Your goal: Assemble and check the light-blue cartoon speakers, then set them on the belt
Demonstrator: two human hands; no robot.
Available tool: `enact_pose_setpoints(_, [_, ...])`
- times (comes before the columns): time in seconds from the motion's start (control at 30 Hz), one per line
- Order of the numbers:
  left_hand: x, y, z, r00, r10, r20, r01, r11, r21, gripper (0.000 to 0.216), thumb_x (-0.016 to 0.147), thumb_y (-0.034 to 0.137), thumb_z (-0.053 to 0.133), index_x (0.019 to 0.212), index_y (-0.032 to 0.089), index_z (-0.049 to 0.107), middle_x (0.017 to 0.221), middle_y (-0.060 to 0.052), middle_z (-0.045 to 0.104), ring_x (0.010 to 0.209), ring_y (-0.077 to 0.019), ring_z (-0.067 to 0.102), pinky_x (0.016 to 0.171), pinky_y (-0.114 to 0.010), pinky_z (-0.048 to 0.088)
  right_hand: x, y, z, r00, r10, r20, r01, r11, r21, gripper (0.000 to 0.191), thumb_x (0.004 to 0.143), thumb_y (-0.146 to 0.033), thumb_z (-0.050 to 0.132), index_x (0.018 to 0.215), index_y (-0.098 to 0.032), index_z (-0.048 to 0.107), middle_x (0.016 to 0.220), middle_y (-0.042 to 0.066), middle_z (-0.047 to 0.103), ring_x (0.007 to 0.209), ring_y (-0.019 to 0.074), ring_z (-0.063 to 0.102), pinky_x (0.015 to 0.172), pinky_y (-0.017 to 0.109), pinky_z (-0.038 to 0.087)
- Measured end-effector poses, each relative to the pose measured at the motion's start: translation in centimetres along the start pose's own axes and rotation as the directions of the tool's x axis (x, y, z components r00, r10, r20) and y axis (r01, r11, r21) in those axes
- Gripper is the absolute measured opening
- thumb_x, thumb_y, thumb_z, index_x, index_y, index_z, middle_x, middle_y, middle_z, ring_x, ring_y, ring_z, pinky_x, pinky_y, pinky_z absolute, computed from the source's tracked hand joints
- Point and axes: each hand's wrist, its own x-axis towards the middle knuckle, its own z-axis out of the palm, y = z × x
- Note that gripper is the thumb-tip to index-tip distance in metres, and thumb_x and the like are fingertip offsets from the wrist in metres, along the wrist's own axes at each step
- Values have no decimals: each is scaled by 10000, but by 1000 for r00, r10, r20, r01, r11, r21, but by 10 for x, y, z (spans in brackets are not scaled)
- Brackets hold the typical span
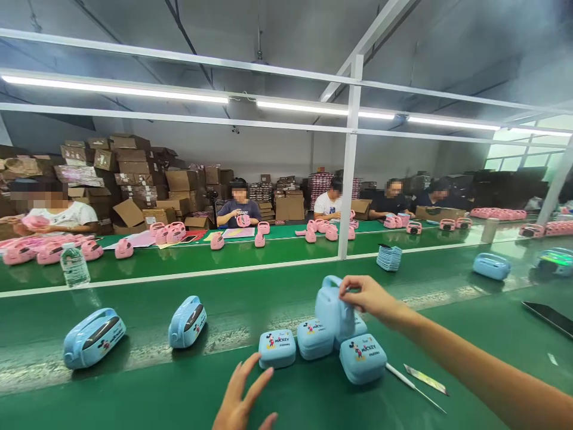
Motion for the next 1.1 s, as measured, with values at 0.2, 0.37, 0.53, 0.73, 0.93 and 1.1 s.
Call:
enact_pose_setpoints(0.2, [58,55,16,958,121,-258,-200,930,-309,905,723,160,756,1475,495,379,1689,-43,241,1495,-403,336,1146,-587,399,-42,-41,82,956,-36,291,-21,981,191,278,676,-340,763,888,-180,681,773,-50,597,470,9,411,424,152,315])
enact_pose_setpoints(0.37, [41,52,7,950,-199,-242,57,868,-493,802,640,165,794,1342,469,553,1512,-33,528,1366,-369,529,1103,-486,473,-20,-32,90,931,-57,360,98,990,-96,411,837,-331,625,1239,-242,618,832,-22,671,494,77,588,475,201,471])
enact_pose_setpoints(0.53, [26,38,-2,605,-794,64,415,246,-876,1050,487,592,894,1410,333,468,1412,-58,641,1263,-383,612,1015,-411,568,18,22,74,967,-38,253,160,862,-481,493,704,-115,717,1189,-205,715,1092,111,759,1049,293,712,958,433,541])
enact_pose_setpoints(0.73, [29,41,-16,495,-833,249,289,-113,-951,1017,561,632,858,1447,307,479,1422,-38,659,1339,-355,564,1004,-349,581,23,62,76,932,47,360,221,711,-667,877,509,25,812,1325,-259,660,1393,143,638,1315,389,572,1104,478,454])
enact_pose_setpoints(0.93, [22,39,-18,444,-803,398,94,-400,-912,706,765,354,813,1414,232,563,1269,-68,760,1294,-328,612,1119,-388,509,28,59,67,908,40,417,277,690,-668,831,548,-101,868,1336,-263,656,1357,146,655,1270,423,580,1065,526,464])
enact_pose_setpoints(1.1, [22,31,-16,321,-869,377,35,-387,-922,574,913,127,592,1473,193,485,1121,-97,813,1142,-307,715,1084,-447,538,27,58,62,938,-21,345,236,768,-595,796,562,-124,824,1334,-224,658,1346,156,644,1271,415,554,1105,551,424])
